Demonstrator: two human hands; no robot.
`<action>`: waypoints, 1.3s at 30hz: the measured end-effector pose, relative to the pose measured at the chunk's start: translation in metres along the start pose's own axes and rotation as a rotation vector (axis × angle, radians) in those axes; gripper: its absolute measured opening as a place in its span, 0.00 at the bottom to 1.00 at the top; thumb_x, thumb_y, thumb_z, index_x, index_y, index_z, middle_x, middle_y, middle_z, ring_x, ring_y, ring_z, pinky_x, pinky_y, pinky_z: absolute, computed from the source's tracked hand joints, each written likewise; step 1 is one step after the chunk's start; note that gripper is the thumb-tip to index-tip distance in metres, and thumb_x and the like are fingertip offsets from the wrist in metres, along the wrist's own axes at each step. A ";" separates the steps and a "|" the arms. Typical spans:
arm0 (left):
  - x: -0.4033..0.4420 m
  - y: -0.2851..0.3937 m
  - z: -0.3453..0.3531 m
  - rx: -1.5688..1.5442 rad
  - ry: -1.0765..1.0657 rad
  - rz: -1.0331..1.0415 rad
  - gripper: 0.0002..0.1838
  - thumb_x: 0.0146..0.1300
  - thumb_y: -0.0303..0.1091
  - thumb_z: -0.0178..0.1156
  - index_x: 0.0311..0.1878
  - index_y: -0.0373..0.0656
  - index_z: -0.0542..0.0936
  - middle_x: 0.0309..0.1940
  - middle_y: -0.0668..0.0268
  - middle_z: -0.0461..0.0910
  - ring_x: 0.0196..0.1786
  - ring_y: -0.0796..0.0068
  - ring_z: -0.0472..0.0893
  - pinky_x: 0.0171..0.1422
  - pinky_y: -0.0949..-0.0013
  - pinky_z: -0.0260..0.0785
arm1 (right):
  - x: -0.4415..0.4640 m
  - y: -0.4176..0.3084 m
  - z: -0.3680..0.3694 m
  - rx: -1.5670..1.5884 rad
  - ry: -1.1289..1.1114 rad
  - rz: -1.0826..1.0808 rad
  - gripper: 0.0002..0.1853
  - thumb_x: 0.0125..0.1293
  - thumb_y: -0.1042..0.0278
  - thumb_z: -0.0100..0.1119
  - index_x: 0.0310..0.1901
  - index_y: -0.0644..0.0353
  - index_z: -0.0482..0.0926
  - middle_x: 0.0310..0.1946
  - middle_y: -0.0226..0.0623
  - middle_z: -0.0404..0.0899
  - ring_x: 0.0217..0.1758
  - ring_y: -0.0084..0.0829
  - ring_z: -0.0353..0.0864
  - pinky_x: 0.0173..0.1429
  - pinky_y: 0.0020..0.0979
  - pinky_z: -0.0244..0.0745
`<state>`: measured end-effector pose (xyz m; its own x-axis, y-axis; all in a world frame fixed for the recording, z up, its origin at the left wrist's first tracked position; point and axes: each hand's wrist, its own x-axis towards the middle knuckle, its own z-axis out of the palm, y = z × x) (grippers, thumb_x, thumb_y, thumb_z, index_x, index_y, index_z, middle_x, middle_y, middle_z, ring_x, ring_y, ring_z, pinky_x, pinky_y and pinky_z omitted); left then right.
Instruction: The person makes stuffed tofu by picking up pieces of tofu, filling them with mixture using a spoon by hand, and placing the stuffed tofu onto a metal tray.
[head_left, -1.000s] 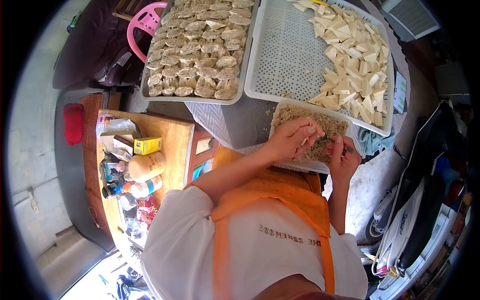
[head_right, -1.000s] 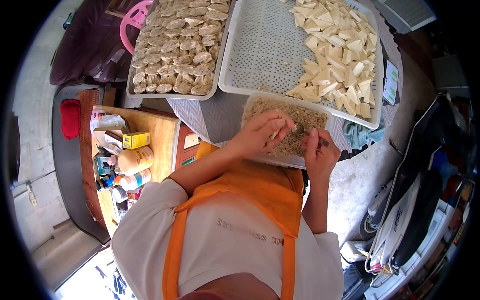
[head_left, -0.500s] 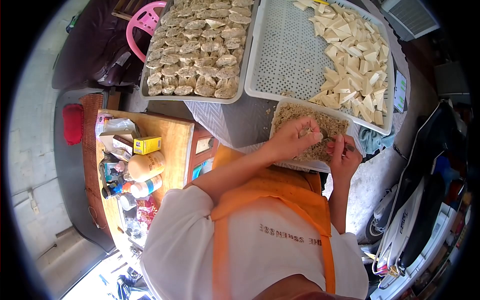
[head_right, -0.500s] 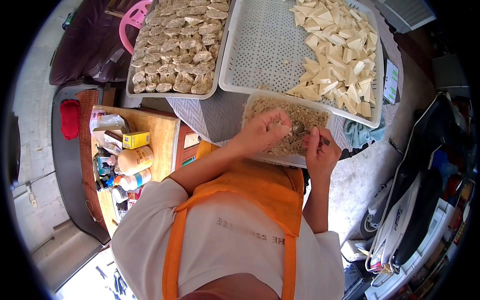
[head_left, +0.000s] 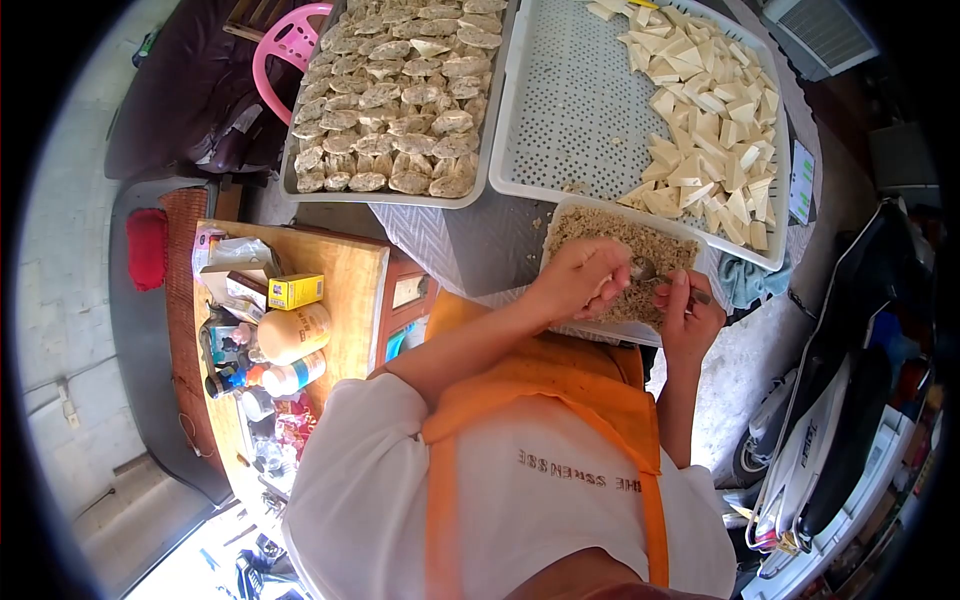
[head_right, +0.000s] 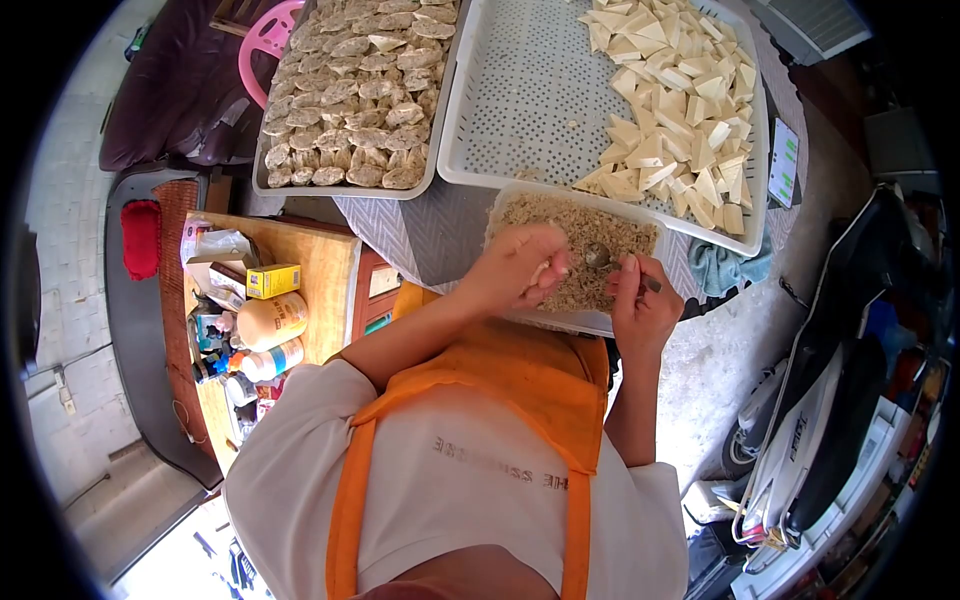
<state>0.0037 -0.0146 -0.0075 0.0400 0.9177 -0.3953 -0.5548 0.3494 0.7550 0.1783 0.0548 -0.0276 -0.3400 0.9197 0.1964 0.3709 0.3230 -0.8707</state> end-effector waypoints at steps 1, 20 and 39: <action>0.002 -0.001 -0.002 -0.085 -0.036 0.013 0.21 0.74 0.46 0.43 0.24 0.45 0.64 0.16 0.72 0.61 0.14 0.82 0.59 0.16 0.77 0.48 | 0.000 0.000 0.000 0.001 0.001 -0.002 0.10 0.70 0.71 0.52 0.36 0.70 0.79 0.20 0.38 0.80 0.21 0.23 0.81 0.25 0.22 0.75; 0.004 -0.011 -0.013 -0.052 -0.089 -0.001 0.21 0.73 0.44 0.43 0.24 0.43 0.69 0.16 0.70 0.68 0.14 0.82 0.63 0.16 0.78 0.54 | 0.000 0.000 0.000 0.005 0.007 0.019 0.10 0.70 0.72 0.52 0.36 0.70 0.79 0.20 0.38 0.80 0.21 0.23 0.81 0.25 0.22 0.75; 0.005 -0.003 -0.005 -0.025 -0.150 0.040 0.08 0.73 0.34 0.46 0.39 0.42 0.71 0.22 0.73 0.65 0.21 0.85 0.61 0.21 0.80 0.51 | 0.000 0.003 0.000 -0.006 0.005 0.013 0.10 0.70 0.71 0.52 0.35 0.69 0.79 0.20 0.38 0.80 0.21 0.23 0.82 0.25 0.22 0.75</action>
<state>0.0009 -0.0122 -0.0141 0.1396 0.9494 -0.2812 -0.5787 0.3087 0.7549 0.1792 0.0554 -0.0303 -0.3309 0.9248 0.1877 0.3806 0.3128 -0.8702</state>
